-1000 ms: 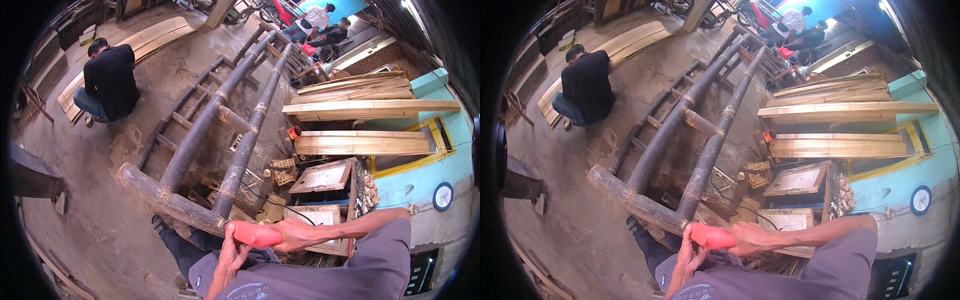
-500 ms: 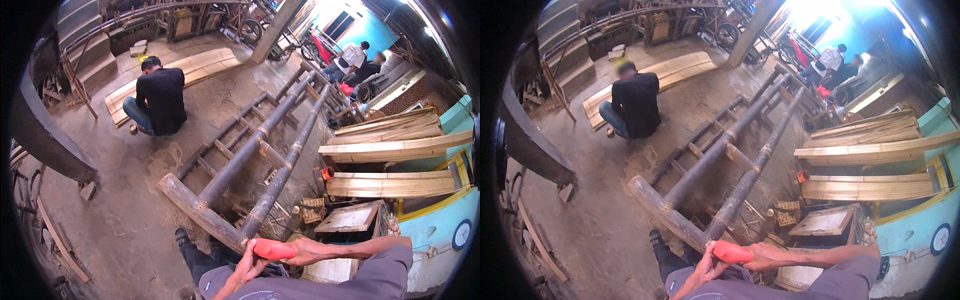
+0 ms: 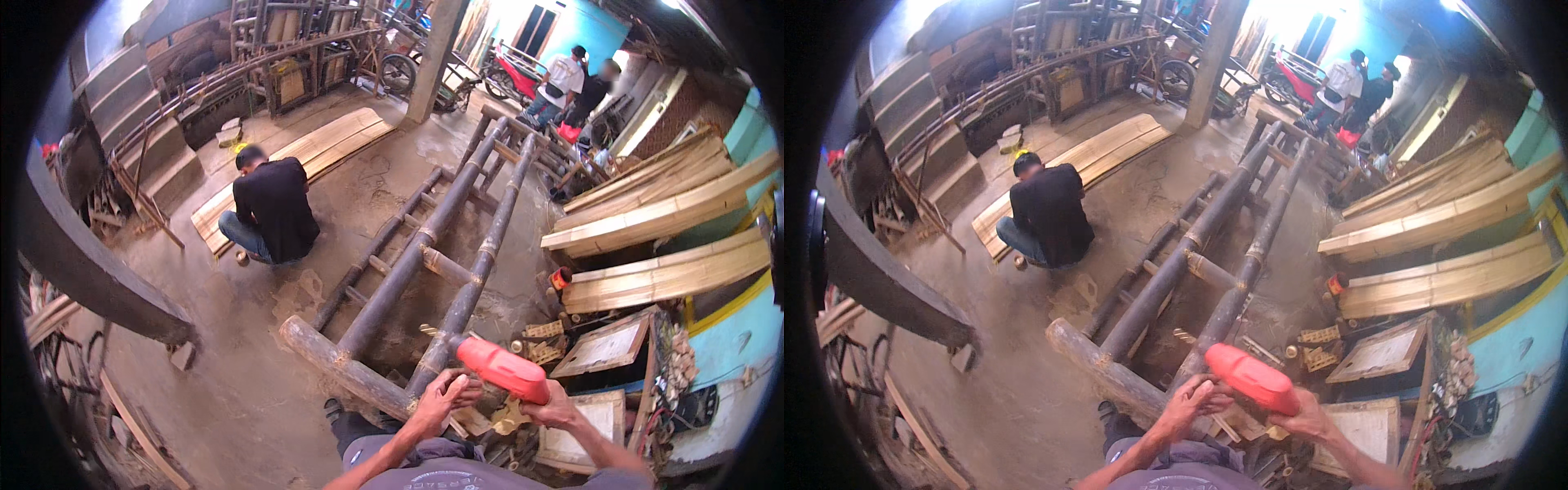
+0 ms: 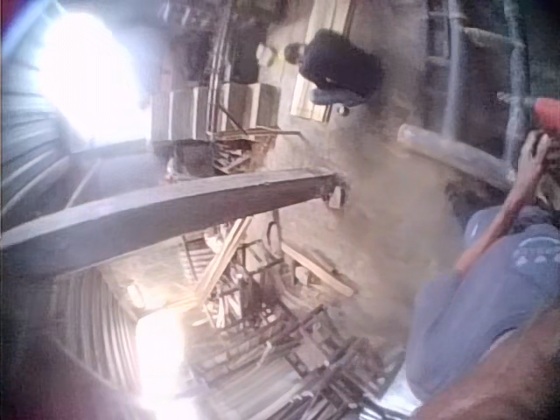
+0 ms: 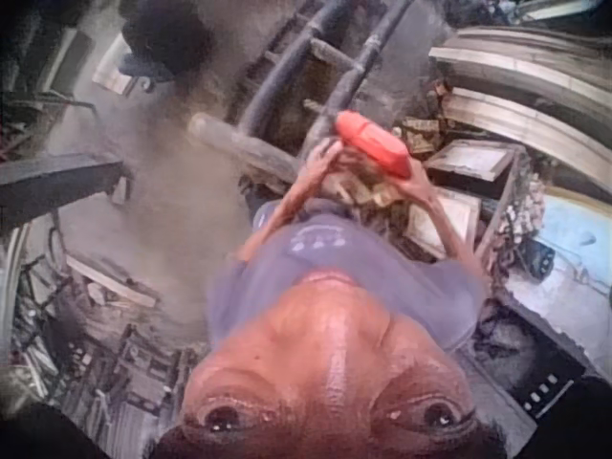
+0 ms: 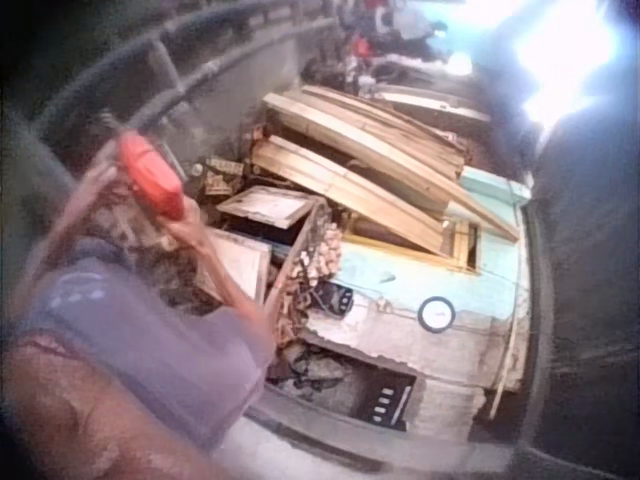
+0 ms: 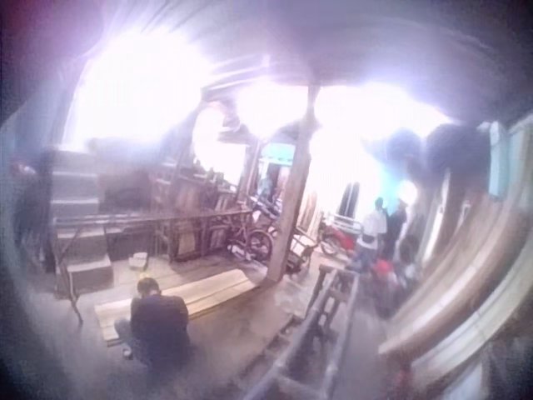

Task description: The person uses a red power drill to fasten joints on a wooden frame structure. They then switch to a hand saw to trim a wooden dowel and insert it into a pre-drilled hole on the frame.

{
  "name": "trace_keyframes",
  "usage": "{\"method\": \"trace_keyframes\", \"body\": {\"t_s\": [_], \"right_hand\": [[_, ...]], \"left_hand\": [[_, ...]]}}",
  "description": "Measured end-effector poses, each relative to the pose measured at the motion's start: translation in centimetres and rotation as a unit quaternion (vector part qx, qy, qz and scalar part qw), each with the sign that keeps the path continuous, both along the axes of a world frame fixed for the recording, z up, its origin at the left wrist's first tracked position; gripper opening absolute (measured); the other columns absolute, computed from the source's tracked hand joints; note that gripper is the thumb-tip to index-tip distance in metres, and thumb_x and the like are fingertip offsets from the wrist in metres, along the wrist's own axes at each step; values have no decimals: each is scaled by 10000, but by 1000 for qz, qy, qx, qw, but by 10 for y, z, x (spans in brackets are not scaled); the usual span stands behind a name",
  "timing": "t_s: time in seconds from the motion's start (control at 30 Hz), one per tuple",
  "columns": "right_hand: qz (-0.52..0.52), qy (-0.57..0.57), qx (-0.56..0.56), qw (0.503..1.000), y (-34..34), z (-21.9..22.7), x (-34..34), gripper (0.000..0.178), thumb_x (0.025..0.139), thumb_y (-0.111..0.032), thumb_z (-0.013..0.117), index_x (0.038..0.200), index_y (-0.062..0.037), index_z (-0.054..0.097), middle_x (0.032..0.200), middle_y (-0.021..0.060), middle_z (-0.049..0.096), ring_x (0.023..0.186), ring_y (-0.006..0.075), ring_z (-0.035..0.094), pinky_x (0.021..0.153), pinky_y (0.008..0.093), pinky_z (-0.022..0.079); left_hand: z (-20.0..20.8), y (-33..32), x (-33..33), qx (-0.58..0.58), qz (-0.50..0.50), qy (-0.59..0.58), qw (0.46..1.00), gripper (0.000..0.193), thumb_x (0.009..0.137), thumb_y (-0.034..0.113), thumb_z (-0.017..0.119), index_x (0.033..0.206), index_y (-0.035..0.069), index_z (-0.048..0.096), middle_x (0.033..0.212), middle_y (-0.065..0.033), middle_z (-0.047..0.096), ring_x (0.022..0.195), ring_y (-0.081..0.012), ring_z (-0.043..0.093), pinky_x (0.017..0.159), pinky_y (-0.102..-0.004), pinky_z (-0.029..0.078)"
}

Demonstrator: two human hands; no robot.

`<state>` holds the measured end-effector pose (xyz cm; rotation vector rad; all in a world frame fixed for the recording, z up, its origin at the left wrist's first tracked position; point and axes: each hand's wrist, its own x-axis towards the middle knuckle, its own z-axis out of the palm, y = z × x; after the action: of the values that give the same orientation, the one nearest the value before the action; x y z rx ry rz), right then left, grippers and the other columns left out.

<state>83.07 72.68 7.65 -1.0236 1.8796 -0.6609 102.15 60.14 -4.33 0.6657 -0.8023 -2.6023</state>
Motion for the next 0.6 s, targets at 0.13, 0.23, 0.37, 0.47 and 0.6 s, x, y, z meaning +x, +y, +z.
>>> {"method": "trace_keyframes", "body": {"t_s": [0.13,0.23,0.37,0.47,0.6], "right_hand": [[-306,-64,-197,929,64,-62,37,355,763,-66,660,1109,-44,586,1022,33,637,916,117,590,815,286,470],[-492,-112,-308,806,92,-129,76,345,760,-149,638,1076,-35,557,995,42,596,875,143,554,822,308,448],[-655,-78,-362,659,107,-158,129,455,796,-25,585,1244,-41,512,1073,56,619,852,119,563,781,273,482],[-699,-58,-392,595,134,-200,186,478,819,-33,560,1291,-58,483,1170,50,587,858,109,555,757,271,488],[-755,-89,-423,493,129,-233,282,518,829,-45,527,1339,-62,440,1221,55,560,841,124,542,736,287,486]], "left_hand": [[-32,-28,17,-366,-65,-151,916,386,894,276,662,1131,-11,562,1052,-152,666,988,-186,644,820,-321,510],[-54,-58,49,-559,-160,-236,779,452,874,315,665,1143,-24,537,1064,-198,631,1028,-344,614,867,-404,487],[-98,-98,91,-686,-263,-183,653,561,820,324,695,1211,-10,472,1239,-229,509,1138,-399,500,962,-439,426],[-116,-119,107,-770,-302,-115,550,668,790,356,714,1270,-19,438,1376,-270,379,1279,-428,365,1070,-499,311],[-127,-138,105,-823,-368,-31,431,822,779,424,707,1370,-28,358,1415,-269,356,1333,-414,328,1118,-505,244]]}}
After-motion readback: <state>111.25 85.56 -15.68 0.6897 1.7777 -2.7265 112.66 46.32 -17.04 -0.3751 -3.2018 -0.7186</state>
